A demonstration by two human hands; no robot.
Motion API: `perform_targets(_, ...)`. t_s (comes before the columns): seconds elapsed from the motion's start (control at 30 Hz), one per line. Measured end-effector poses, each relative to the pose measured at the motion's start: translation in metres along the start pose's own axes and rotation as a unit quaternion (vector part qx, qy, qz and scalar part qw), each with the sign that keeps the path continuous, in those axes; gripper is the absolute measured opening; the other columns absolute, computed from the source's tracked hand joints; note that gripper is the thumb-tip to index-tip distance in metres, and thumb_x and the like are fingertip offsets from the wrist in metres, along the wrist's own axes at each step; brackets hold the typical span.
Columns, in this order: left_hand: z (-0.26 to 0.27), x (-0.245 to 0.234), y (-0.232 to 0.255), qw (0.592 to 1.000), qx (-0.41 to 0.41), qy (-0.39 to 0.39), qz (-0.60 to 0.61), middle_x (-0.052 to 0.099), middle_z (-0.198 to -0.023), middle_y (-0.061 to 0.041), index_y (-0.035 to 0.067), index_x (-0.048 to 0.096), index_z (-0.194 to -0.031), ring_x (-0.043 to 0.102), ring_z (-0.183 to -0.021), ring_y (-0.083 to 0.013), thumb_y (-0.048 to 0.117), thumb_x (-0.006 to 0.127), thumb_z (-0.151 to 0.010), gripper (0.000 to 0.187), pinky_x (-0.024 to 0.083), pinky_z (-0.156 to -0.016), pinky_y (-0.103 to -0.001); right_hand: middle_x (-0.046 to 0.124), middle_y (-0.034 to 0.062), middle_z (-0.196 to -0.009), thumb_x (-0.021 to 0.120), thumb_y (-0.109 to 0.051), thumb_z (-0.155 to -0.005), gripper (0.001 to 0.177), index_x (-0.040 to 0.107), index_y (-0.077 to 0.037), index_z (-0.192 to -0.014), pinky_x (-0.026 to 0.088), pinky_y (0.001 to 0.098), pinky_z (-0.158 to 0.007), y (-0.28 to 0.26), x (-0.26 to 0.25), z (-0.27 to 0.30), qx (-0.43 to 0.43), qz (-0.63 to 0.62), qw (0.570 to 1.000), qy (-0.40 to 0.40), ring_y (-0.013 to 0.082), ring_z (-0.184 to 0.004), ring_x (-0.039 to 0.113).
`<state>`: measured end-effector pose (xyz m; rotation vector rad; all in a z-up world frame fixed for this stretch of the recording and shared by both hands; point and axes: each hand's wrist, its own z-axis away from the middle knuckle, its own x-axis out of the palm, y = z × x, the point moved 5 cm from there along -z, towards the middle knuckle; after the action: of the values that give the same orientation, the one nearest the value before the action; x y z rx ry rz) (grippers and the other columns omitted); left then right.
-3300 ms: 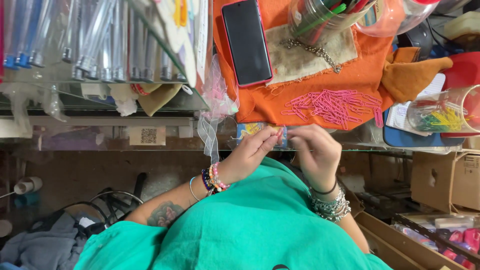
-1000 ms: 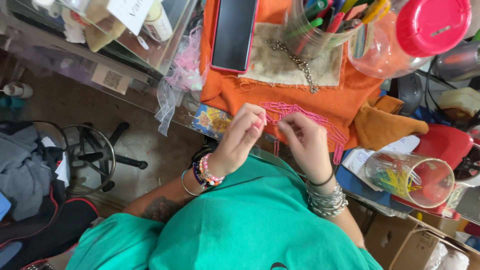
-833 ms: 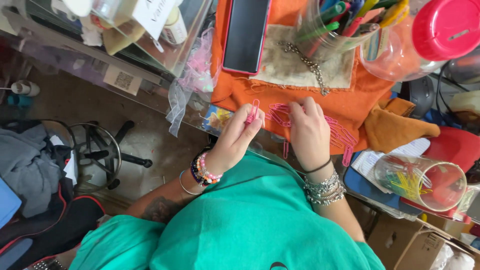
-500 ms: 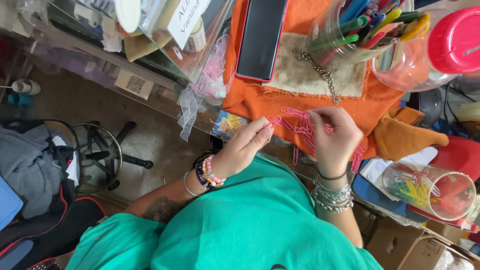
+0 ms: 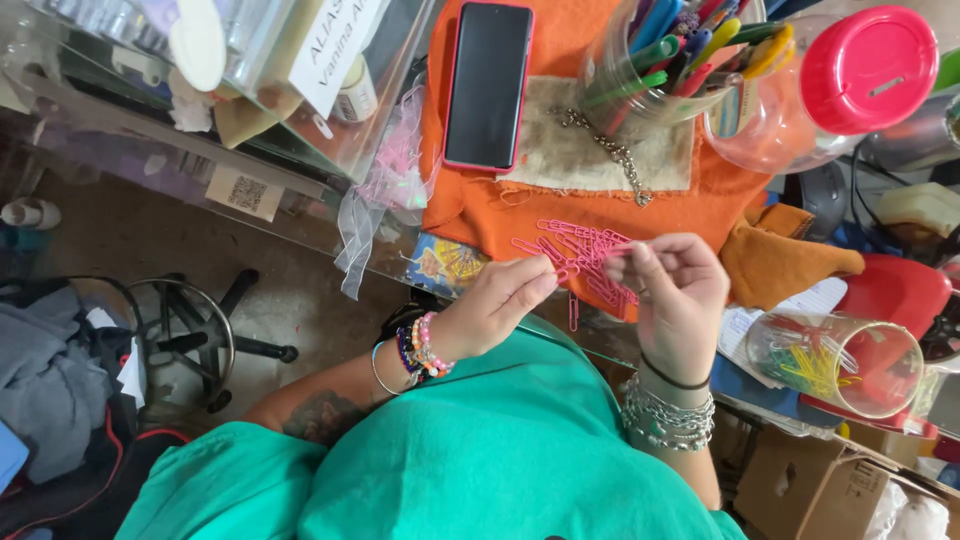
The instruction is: Sorting pink paperclips from a pile and placing them into a small container
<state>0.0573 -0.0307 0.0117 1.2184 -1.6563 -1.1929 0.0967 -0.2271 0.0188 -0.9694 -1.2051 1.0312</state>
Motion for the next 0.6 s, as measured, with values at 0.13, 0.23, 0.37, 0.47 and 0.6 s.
perform_targets(0.13,-0.013,0.008,0.015,0.999,0.027,-0.025,-0.006,0.05,-0.07,-0.01,0.006,0.057,-0.085,0.055,-0.067,-0.0302,0.021,0.042,-0.111,0.034,0.049,-0.069,-0.039,0.073,0.0236,-0.09,0.068,0.0,-0.098,0.013,0.055,0.002,-0.097,0.069,0.0334,-0.067,0.029,-0.016,0.006,0.086,-0.112,0.989,-0.044,0.027,-0.077,0.079)
perform_targets(0.23,-0.016,0.011,0.018,0.998,0.056,-0.031,-0.018,0.05,-0.072,-0.012,0.005,0.056,-0.086,0.053,-0.068,-0.0343,0.02,0.04,-0.112,0.034,0.049,-0.07,-0.039,0.071,0.0216,-0.088,0.067,0.0,-0.098,0.015,0.053,0.0,-0.093,0.068,0.0307,-0.062,0.038,-0.019,0.01,0.132,-0.19,0.971,-0.063,0.0245,-0.072,0.079)
perform_targets(0.37,-0.02,0.013,0.021,0.997,0.055,-0.047,-0.016,0.047,-0.071,-0.009,0.007,0.055,-0.084,0.051,-0.068,-0.032,0.021,0.042,-0.111,0.033,0.047,-0.069,-0.038,0.066,0.0209,-0.082,0.065,0.0,-0.098,0.014,0.052,0.002,-0.092,0.068,0.0321,-0.057,0.044,-0.016,0.008,0.152,-0.201,0.963,-0.094,0.0248,-0.065,0.077)
perform_targets(0.47,-0.02,0.015,0.026,0.997,0.054,-0.053,-0.022,0.048,-0.073,-0.01,0.006,0.055,-0.088,0.052,-0.07,-0.0344,0.021,0.041,-0.111,0.031,0.048,-0.07,-0.04,0.064,0.0212,-0.08,0.068,0.001,-0.096,0.016,0.053,0.004,-0.09,0.068,0.0341,-0.056,0.047,-0.014,0.006,0.146,-0.182,0.966,-0.109,0.0262,-0.063,0.076)
perform_targets(0.6,-0.006,0.02,0.004,0.999,0.025,-0.034,-0.014,0.054,-0.082,-0.009,0.006,0.059,-0.106,0.056,-0.076,-0.0269,0.028,0.043,-0.111,0.027,0.051,-0.076,-0.04,0.064,0.0216,-0.081,0.07,0.002,-0.094,0.016,0.055,0.006,-0.089,0.069,0.0354,-0.057,0.038,0.001,0.009,0.138,-0.147,0.973,-0.112,0.0263,-0.063,0.076)
